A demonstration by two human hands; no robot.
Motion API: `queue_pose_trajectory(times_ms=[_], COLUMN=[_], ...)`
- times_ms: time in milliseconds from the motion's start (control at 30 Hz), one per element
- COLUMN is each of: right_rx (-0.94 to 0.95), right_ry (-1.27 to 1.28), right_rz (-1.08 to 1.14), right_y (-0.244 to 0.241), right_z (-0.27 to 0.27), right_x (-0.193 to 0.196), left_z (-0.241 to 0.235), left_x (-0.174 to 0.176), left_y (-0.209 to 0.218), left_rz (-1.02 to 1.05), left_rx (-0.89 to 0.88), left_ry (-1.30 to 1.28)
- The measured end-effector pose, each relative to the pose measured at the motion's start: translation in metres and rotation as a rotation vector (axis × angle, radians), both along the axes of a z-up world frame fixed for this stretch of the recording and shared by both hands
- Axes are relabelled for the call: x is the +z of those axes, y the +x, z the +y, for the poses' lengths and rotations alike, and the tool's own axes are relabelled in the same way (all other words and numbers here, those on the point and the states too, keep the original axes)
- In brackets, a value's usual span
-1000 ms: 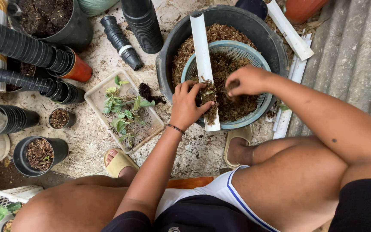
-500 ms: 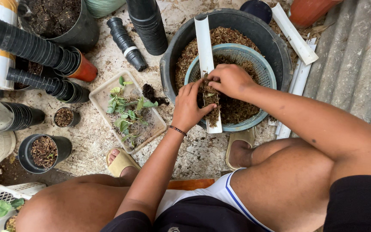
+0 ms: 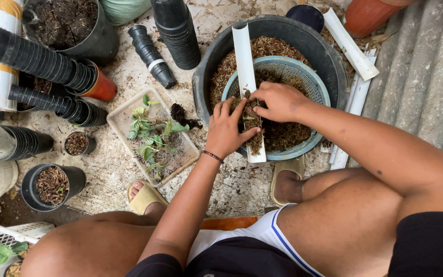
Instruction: The person plants small seedlings into a long white PVC planter filled with soil. They place each seedling into the soil, add more soil around the roots, and use a small container to pour additional soil into the planter.
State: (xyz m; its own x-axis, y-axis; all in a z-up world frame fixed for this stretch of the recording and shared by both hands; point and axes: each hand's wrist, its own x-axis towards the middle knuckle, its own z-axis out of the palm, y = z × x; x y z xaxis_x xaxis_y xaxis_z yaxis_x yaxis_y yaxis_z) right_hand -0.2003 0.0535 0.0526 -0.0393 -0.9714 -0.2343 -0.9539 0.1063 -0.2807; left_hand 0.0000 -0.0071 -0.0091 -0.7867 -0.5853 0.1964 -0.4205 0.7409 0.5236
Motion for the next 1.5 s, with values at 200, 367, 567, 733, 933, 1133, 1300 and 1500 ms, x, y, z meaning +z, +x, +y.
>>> queue_pose_trajectory(times_ms=[200,367,567,733,933,1133,1300,1500], right_rx=[-0.185,-0.293,-0.164,-0.071,-0.229,-0.109,-0.147,-0.27], right_ry=[0.047,-0.083,-0.197,-0.097,-0.019,-0.125,-0.045,0.077], right_rz=[-0.298,-0.386,-0.203,-0.274,-0.185,-0.274,-0.213,-0.336], right_y=[-0.008,-0.01,0.002,-0.009,-0.041,-0.035,-0.036,-0.053], right_z=[0.006,0.005,0.005,-0.005,0.002,0.008,0.006,0.008], right_x=[-0.009,-0.019,-0.022,-0.014,-0.005,-0.035,-0.051,-0.064], left_z=[0.0,0.001,-0.003,-0.008,-0.006,0.003,0.014,0.015], left_x=[0.005,0.01,0.011,0.011,0.006,-0.002,-0.009,-0.014], left_y=[0.0,0.001,0.0,0.003,0.005,0.004,-0.002,0.001], left_rz=[0.025,0.061,0.082,0.057,0.038,0.187,0.127,0.249], left_rx=[-0.006,0.003,-0.023,-0.022,-0.011,0.001,0.053,0.046], left_ry=[0.043,0.064,0.031,0.01,-0.013,-0.018,-0.039,-0.012])
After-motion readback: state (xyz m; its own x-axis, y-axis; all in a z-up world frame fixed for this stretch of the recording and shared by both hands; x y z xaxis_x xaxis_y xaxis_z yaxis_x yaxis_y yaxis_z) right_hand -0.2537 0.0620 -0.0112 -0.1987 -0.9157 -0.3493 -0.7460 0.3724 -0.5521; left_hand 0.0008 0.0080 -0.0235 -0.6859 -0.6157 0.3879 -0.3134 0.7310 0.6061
